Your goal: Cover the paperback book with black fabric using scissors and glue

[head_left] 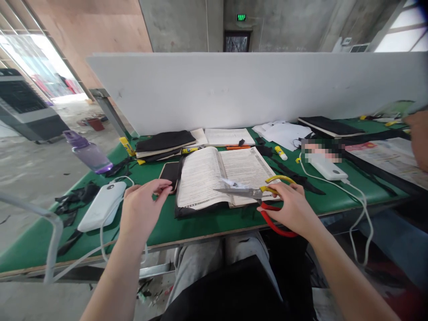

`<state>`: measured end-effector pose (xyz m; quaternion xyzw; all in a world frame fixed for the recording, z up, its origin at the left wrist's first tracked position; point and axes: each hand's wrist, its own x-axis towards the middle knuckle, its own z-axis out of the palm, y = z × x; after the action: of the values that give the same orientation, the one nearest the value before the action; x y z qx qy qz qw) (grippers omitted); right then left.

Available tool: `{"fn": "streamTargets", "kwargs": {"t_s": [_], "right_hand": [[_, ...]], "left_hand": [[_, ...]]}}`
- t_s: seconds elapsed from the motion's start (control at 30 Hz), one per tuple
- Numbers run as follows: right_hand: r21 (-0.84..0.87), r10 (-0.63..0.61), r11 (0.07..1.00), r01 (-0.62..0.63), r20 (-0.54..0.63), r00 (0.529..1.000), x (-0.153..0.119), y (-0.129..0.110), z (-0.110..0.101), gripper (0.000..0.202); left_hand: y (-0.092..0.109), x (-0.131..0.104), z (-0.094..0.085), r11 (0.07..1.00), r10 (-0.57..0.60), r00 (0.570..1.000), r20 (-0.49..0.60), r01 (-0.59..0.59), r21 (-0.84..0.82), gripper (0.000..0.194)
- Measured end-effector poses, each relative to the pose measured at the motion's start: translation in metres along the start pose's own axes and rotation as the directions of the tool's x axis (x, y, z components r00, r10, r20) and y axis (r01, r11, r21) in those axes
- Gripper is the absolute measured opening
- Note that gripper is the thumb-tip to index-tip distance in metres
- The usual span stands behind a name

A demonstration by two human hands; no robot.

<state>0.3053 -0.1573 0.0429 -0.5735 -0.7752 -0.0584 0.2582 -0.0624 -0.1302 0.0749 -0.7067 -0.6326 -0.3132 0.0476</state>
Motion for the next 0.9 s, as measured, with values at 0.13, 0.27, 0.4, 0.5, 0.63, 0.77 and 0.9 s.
{"fn": "streamTargets", "kwargs": {"t_s": [0.13,0.27,0.4,0.5,0.63,0.77,0.9], "right_hand": [[-0.038,0.166,0.985,-0.170,-0.089,0.982,-0.013,0.013,-0.004,0.047],[-0.010,0.373,0.925,-0.379,-0.167,0.913,-0.027,0.017,-0.009,0.054],[0.076,0.538,0.842,-0.534,-0.179,0.824,-0.037,0.008,-0.017,0.047],[0.074,0.612,0.789,-0.610,-0.189,0.768,-0.042,0.005,-0.021,0.044],[0.053,0.698,0.715,-0.698,-0.112,0.707,-0.045,0.016,-0.022,0.047],[0.094,0.733,0.680,-0.727,-0.072,0.676,-0.048,0.020,-0.023,0.041],[0.117,0.751,0.659,-0.743,-0.052,0.658,-0.049,0.012,-0.024,0.035]], "left_hand": [[-0.019,-0.014,0.012,0.961,0.041,0.999,0.004,-0.041,0.274,0.033],[-0.018,-0.028,0.021,0.945,0.044,0.994,0.097,-0.073,0.319,0.033],[-0.012,-0.038,0.030,0.961,0.011,0.975,0.221,-0.072,0.268,0.032],[-0.011,-0.040,0.036,0.984,-0.021,0.965,0.261,-0.027,0.178,0.034],[-0.010,-0.040,0.042,0.991,-0.090,0.967,0.239,0.111,-0.077,0.045],[-0.005,-0.036,0.047,0.913,-0.187,0.962,0.200,0.246,-0.326,0.052],[0.001,-0.030,0.049,0.770,-0.211,0.953,0.217,0.299,-0.563,0.053]]}}
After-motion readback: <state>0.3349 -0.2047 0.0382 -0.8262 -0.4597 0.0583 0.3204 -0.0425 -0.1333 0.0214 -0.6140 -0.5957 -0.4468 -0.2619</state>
